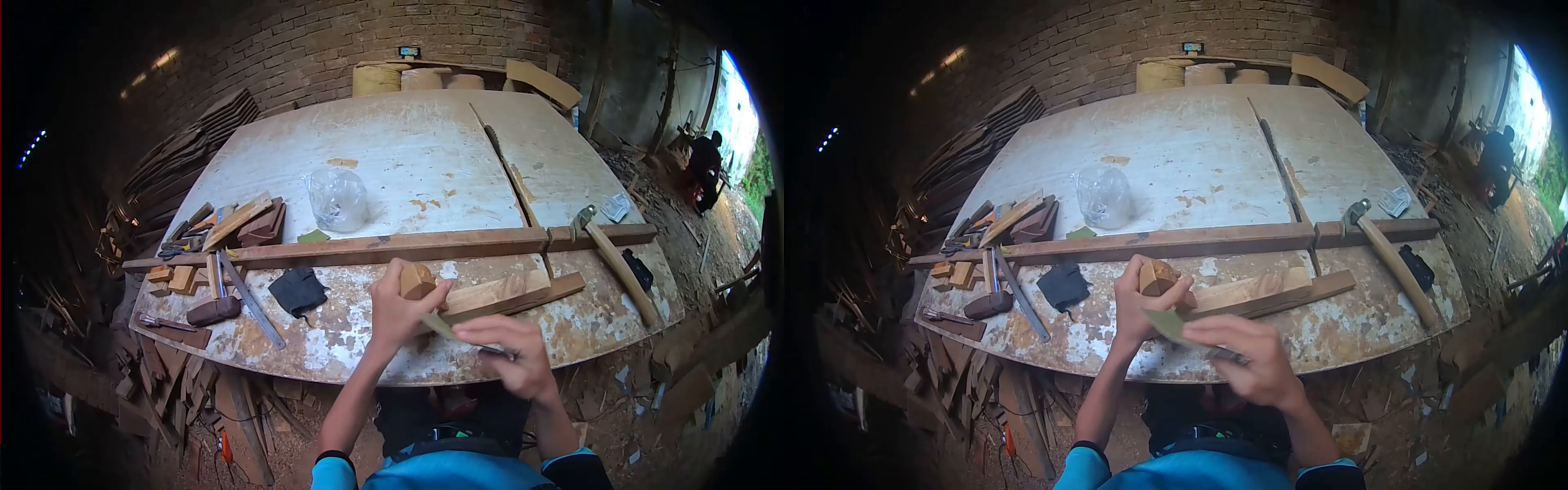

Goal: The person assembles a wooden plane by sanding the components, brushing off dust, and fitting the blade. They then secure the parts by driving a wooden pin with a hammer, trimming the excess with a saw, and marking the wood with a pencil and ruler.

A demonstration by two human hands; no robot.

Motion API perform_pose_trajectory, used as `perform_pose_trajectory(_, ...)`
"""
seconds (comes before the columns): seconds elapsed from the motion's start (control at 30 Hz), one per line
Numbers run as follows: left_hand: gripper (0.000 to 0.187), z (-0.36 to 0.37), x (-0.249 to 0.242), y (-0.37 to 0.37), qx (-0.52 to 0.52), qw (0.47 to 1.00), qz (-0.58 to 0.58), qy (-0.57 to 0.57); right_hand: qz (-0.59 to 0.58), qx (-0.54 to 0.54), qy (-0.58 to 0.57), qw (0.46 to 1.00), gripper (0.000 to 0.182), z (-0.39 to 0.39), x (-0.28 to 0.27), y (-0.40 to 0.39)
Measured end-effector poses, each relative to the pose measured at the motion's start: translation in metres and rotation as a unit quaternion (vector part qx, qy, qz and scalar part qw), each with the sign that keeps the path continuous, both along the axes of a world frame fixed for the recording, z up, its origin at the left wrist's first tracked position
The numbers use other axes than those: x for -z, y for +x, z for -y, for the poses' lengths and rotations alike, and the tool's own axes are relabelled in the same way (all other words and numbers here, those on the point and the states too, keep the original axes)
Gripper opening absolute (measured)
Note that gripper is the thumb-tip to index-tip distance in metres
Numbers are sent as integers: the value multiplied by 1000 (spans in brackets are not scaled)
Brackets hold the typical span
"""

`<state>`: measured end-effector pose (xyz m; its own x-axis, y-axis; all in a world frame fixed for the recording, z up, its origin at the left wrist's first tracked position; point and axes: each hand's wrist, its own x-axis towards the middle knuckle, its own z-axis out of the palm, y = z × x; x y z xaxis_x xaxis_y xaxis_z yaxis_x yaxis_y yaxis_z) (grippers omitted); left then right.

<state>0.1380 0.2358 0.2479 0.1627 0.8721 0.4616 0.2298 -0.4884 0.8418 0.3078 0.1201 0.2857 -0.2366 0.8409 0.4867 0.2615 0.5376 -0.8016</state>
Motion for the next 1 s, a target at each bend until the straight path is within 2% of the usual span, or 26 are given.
perform_pose_trajectory(0.03, 32, 0, 0, 0, 7, 1000, 2, 11, -100, -17, -68, 993, 45, 1, 5, 2)
perform_pose_trajectory(0.07, 41, -1, 3, -1, 28, 999, 23, -12, -239, -22, -116, 964, 37, 1, 10, -2)
perform_pose_trajectory(0.1, 45, 1, 2, -4, 48, 998, 19, 24, -372, -27, -161, 914, 30, -1, 15, -8)
perform_pose_trajectory(0.13, 50, 1, 0, -7, 66, 996, 16, 60, -430, -54, -160, 887, 27, -5, 20, -9)
perform_pose_trajectory(0.17, 55, 1, -2, -12, 85, 992, 14, 97, -454, -65, -176, 871, 29, -8, 24, -11)
perform_pose_trajectory(0.2, 78, -1, -2, -23, 106, 980, -47, 161, -478, -76, -191, 854, 31, -10, 28, -13)
perform_pose_trajectory(0.27, 89, 6, -11, -42, 120, 968, -97, 199, -494, -100, -220, 835, 42, -14, 40, -15)
perform_pose_trajectory(0.37, 104, 23, -21, -57, 163, 944, -178, 225, -497, -117, -266, 818, 47, -18, 41, -32)
perform_pose_trajectory(0.4, 105, 34, -24, -56, 187, 957, -126, 182, -489, -143, -304, 805, 49, -20, 46, -38)
perform_pose_trajectory(0.43, 106, 42, -17, -52, 224, 962, -75, 137, -490, -177, -371, 769, 51, -18, 44, -40)
perform_pose_trajectory(0.5, 106, 39, 26, -28, 214, 953, 9, 215, -494, -215, -372, 756, 45, -19, 59, -64)
perform_pose_trajectory(0.53, 103, 38, 26, -23, 270, 935, 55, 223, -441, -299, -376, 758, 44, -22, 57, -70)
perform_pose_trajectory(0.57, 99, 38, 20, -25, 313, 917, 99, 226, -405, -313, -370, 775, 42, -20, 49, -78)
perform_pose_trajectory(0.6, 96, 40, 12, -33, 343, 900, 141, 227, -397, -363, -375, 755, 41, -20, 42, -82)
perform_pose_trajectory(0.63, 92, 41, 2, -46, 364, 885, 181, 227, -361, -333, -333, 805, 36, -23, 41, -89)
perform_pose_trajectory(0.67, 89, 40, -10, -60, 378, 871, 218, 227, -248, -251, -202, 913, 35, -25, 34, -84)
perform_pose_trajectory(0.7, 86, 36, -21, -73, 387, 857, 252, 229, -122, -162, -63, 977, 33, -31, 24, -76)
perform_pose_trajectory(0.73, 101, 27, -33, -83, 556, 765, 286, 154, -62, -38, 119, 990, 31, -40, 24, -71)
perform_pose_trajectory(0.77, 95, 19, -31, -93, 389, 875, 260, 128, 0, 85, 295, 952, 30, -50, 24, -64)
perform_pose_trajectory(0.8, 90, 13, -24, -103, 205, 948, 224, 97, 2, 138, 319, 938, 41, -59, 17, -53)
perform_pose_trajectory(0.87, 75, 19, -42, -66, 8, 978, 124, 164, -36, 118, 196, 973, 53, -80, 29, -50)
perform_pose_trajectory(0.9, 71, 16, -50, -49, 14, 987, 48, 152, -54, 107, 132, 984, 58, -87, 34, -48)
perform_pose_trajectory(0.93, 68, 13, -58, -31, 21, 989, -29, 145, -73, -69, -19, 995, 70, -90, 35, -42)
perform_pose_trajectory(0.97, 64, 11, -63, -21, 45, 997, -50, 24, -106, -93, -24, 990, 68, -93, 40, -43)
perform_pose_trajectory(1.0, 58, 6, -67, -7, 20, 980, -170, 106, -139, -117, -29, 983, 67, -94, 48, -48)
